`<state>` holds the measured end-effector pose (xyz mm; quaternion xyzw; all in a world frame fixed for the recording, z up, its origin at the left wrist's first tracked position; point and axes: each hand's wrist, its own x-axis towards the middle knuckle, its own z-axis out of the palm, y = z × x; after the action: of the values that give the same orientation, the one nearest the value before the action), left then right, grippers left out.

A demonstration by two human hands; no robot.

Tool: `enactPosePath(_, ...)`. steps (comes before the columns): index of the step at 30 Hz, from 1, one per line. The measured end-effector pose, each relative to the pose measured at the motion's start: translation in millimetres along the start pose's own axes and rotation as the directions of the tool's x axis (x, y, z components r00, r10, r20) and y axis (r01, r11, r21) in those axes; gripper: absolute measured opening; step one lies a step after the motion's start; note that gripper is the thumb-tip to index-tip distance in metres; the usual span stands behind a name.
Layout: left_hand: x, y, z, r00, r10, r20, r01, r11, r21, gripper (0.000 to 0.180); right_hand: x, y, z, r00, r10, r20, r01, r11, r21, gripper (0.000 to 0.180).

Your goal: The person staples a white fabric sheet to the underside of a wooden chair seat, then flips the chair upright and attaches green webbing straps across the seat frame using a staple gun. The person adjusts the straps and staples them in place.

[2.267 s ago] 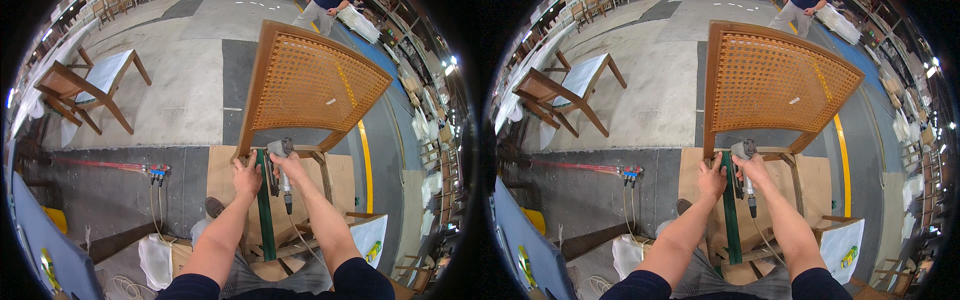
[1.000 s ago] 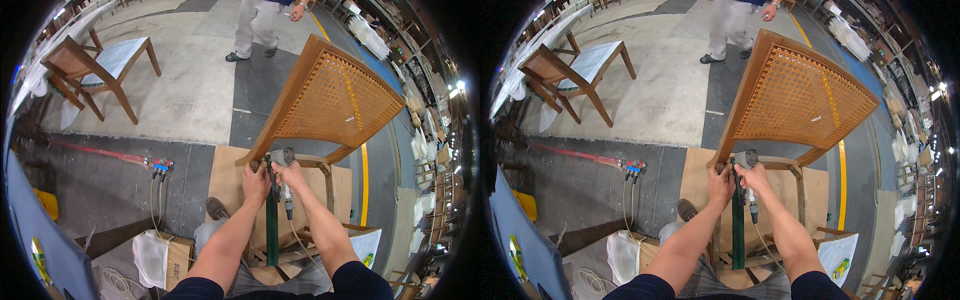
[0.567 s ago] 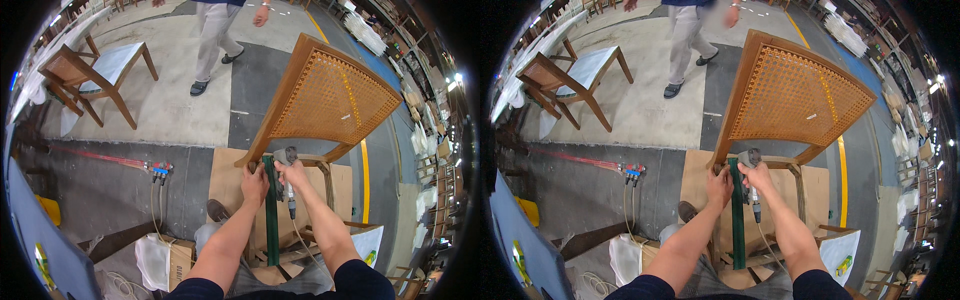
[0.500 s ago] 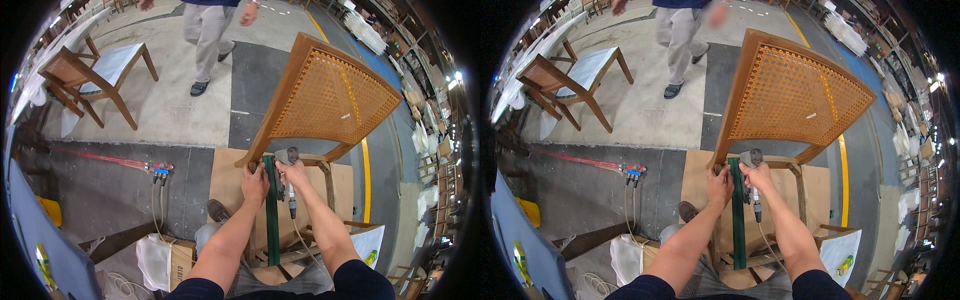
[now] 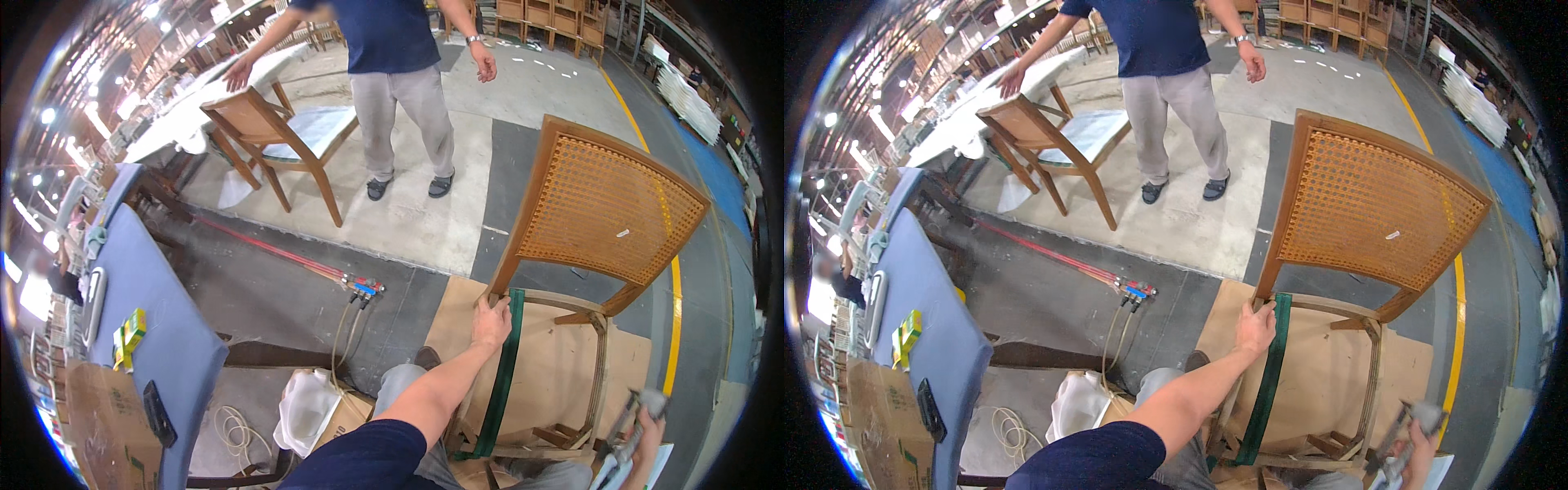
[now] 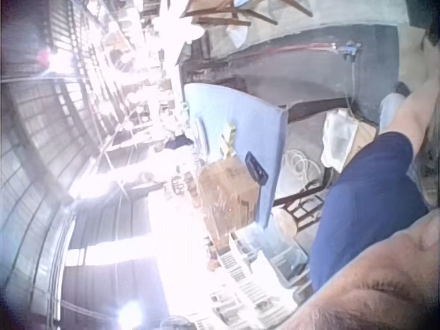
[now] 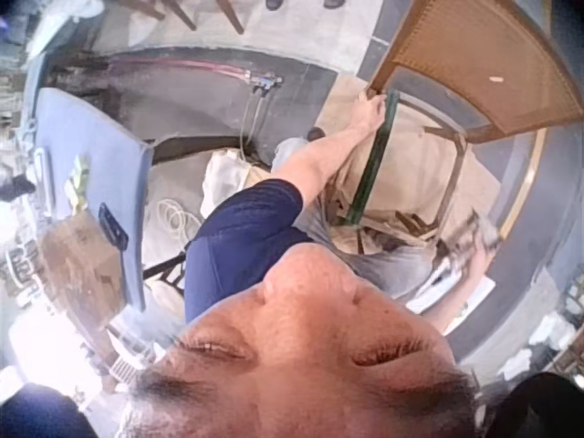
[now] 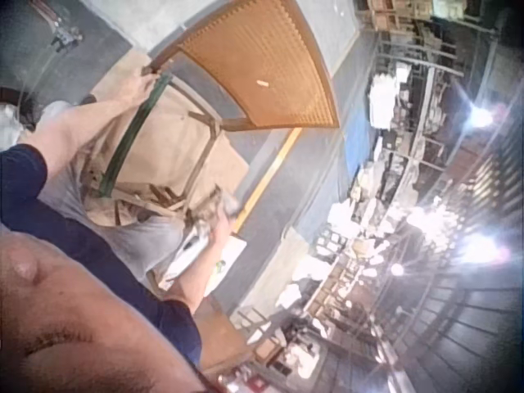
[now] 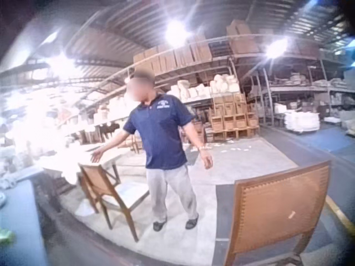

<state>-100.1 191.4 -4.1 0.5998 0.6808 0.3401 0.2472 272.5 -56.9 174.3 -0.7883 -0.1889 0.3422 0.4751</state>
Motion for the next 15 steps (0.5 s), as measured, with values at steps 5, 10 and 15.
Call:
enactPosePath(5, -30.5, 1.3, -13.7, 0.905, 0.396, -0.154, -0.385, 0.918, 0.098, 0.036, -4.2, 70.1, -96.3, 0.964, 0.018, -0.265, -0.017, 1.0, 0.006, 0.036)
enactPosePath(10, -119.4, 48.6, 4.2, 0.995, 0.099, 0.011, -0.095, 0.975, -0.201, 0.042, 16.0, 131.3, -140.4, 0.949, 0.034, -0.315, -0.1, 0.976, -0.194, 0.04)
enactPosePath(15, -156.3, 39.4, -18.8, 0.808, -0.496, 0.318, 0.589, 0.704, -0.396, 0.039, 27.4, 162.3, -155.4, 0.962, 0.043, -0.271, -0.125, 0.948, -0.292, 0.044)
